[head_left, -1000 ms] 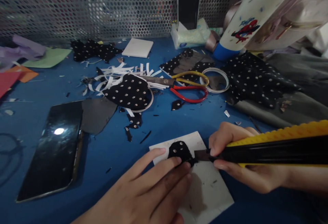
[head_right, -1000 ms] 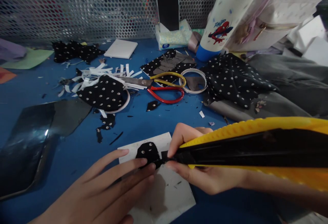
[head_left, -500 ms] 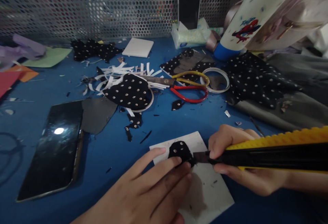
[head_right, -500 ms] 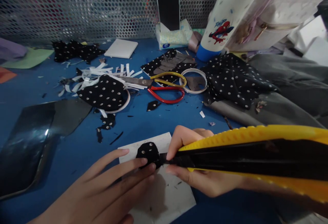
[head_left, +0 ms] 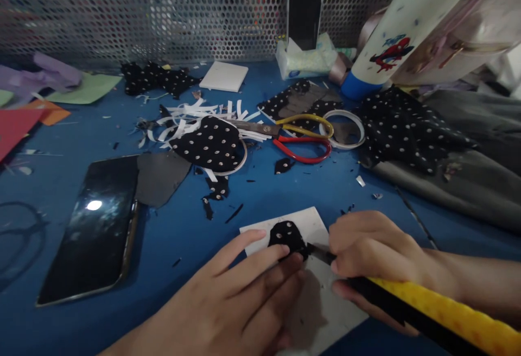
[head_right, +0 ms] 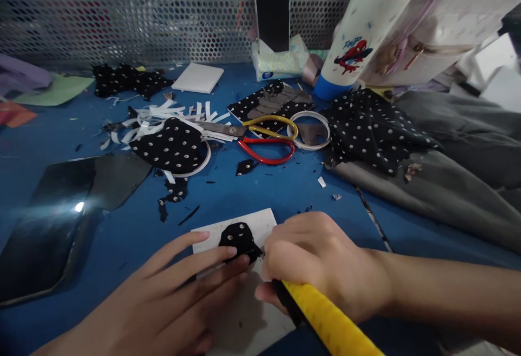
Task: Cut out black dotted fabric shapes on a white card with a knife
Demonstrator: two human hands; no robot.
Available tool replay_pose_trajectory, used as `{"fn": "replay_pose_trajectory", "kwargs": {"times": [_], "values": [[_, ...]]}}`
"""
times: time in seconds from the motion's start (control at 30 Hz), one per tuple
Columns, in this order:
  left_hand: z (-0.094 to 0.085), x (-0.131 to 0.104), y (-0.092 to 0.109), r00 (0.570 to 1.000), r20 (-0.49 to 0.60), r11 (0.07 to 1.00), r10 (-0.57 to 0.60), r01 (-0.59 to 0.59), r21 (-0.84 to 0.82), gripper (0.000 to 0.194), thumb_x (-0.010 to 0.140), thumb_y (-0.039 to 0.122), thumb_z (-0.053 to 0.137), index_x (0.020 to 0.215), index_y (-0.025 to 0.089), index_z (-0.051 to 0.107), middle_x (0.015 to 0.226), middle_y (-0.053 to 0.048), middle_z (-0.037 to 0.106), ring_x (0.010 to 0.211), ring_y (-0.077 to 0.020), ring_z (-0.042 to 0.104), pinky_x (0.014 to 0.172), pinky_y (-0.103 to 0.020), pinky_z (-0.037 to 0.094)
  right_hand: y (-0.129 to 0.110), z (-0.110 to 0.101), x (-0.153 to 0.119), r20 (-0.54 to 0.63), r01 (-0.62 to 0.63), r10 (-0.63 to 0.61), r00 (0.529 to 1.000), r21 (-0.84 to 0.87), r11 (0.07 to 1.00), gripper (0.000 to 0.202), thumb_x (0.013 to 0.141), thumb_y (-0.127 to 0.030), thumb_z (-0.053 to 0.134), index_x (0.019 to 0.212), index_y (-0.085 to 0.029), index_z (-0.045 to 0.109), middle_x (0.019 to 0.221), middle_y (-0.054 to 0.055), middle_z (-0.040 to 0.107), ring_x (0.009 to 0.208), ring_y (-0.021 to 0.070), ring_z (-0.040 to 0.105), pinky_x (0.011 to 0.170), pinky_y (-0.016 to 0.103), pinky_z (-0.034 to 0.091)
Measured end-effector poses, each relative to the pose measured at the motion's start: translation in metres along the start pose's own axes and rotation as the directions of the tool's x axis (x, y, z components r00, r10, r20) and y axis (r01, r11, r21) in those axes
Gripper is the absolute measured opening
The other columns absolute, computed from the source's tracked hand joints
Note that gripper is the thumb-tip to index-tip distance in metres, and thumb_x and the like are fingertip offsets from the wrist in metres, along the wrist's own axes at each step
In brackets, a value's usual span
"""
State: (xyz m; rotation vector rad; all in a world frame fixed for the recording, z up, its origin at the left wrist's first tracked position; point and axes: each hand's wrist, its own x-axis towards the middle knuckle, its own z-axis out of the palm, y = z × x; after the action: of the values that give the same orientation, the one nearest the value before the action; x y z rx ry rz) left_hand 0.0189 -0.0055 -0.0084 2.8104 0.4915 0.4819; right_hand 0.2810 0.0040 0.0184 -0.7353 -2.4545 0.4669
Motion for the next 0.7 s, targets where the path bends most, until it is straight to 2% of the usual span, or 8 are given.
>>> {"fn": "replay_pose_trajectory", "kwargs": {"times": [0.1,0.17,0.23,0.3,0.37,0.53,0.7], "values": [[-0.001,0.001,0.0,1.0,-0.007,1.0,0.006,-0.006,-0.01,0.038,0.101,0.032,0.055,0.134,0.012,0.057,0.139,-0.003,0.06,0.139,-0.0193,0.039,0.125,-0.043,0.004,0.001,0.001,0.001,-0.014,0.053,-0.052,0.999,0.021,0.998,0.01,0.097,-0.024,0.049,0.088,-0.023,0.045,0.061,-0.002,0.058,0.054,0.0128,0.055,0.051,0.026,0.04],[-0.003,0.001,0.0,1.0,-0.011,1.0,0.007,-0.007,-0.014,0.037,0.1,0.03,0.056,0.133,0.012,0.057,0.141,-0.004,0.058,0.141,-0.0195,0.038,0.125,-0.043,0.005,0.003,0.002,-0.002,-0.052,0.045,-0.041,0.998,0.063,0.997,0.009,0.095,-0.024,0.053,0.089,-0.022,0.047,0.061,-0.002,0.058,0.055,0.0125,0.056,0.052,0.026,0.041],[-0.004,0.002,0.0,1.0,-0.003,1.0,0.018,-0.018,-0.01,0.037,0.1,0.027,0.056,0.133,0.01,0.057,0.143,-0.005,0.056,0.141,-0.0203,0.037,0.125,-0.043,0.006,0.002,0.005,-0.006,-0.137,-0.009,0.027,0.99,0.131,0.991,0.008,0.091,-0.026,0.057,0.09,-0.022,0.05,0.064,-0.001,0.06,0.057,0.0128,0.059,0.054,0.026,0.044],[-0.004,0.001,0.0,0.999,0.014,1.0,0.03,-0.031,0.006,0.037,0.101,0.023,0.052,0.135,0.009,0.055,0.144,-0.007,0.054,0.142,-0.0216,0.036,0.125,-0.045,0.006,0.0,0.008,-0.011,-0.239,-0.103,0.148,0.96,0.19,0.976,0.009,0.088,-0.028,0.059,0.088,-0.022,0.052,0.068,-0.001,0.061,0.06,0.0125,0.061,0.059,0.026,0.045],[-0.004,0.0,0.0,0.999,0.037,0.999,0.033,-0.034,0.024,0.037,0.102,0.021,0.049,0.137,0.009,0.054,0.144,-0.007,0.054,0.141,-0.0227,0.037,0.124,-0.046,0.006,-0.002,0.012,-0.014,-0.276,-0.182,0.238,0.931,0.215,0.96,0.01,0.088,-0.03,0.06,0.086,-0.023,0.054,0.068,-0.002,0.061,0.063,0.0121,0.061,0.063,0.027,0.045],[-0.005,0.001,0.001,0.999,0.021,0.997,0.036,-0.038,0.066,0.037,0.102,0.02,0.048,0.136,0.009,0.054,0.14,-0.007,0.058,0.137,-0.0227,0.042,0.123,-0.048,0.011,-0.004,0.015,-0.017,-0.23,-0.222,0.27,0.935,0.211,0.952,0.011,0.09,-0.033,0.059,0.086,-0.023,0.055,0.069,-0.001,0.06,0.065,0.0131,0.059,0.065,0.029,0.042],[-0.004,0.001,0.0,0.999,0.01,0.997,0.04,-0.041,0.071,0.036,0.102,0.021,0.047,0.135,0.009,0.055,0.14,-0.007,0.058,0.135,-0.0219,0.044,0.124,-0.048,0.01,0.0,0.009,-0.016,-0.17,-0.232,0.264,0.949,0.187,0.954,0.01,0.087,-0.028,0.061,0.089,-0.023,0.053,0.067,-0.002,0.058,0.06,0.0119,0.057,0.059,0.026,0.04]]}}
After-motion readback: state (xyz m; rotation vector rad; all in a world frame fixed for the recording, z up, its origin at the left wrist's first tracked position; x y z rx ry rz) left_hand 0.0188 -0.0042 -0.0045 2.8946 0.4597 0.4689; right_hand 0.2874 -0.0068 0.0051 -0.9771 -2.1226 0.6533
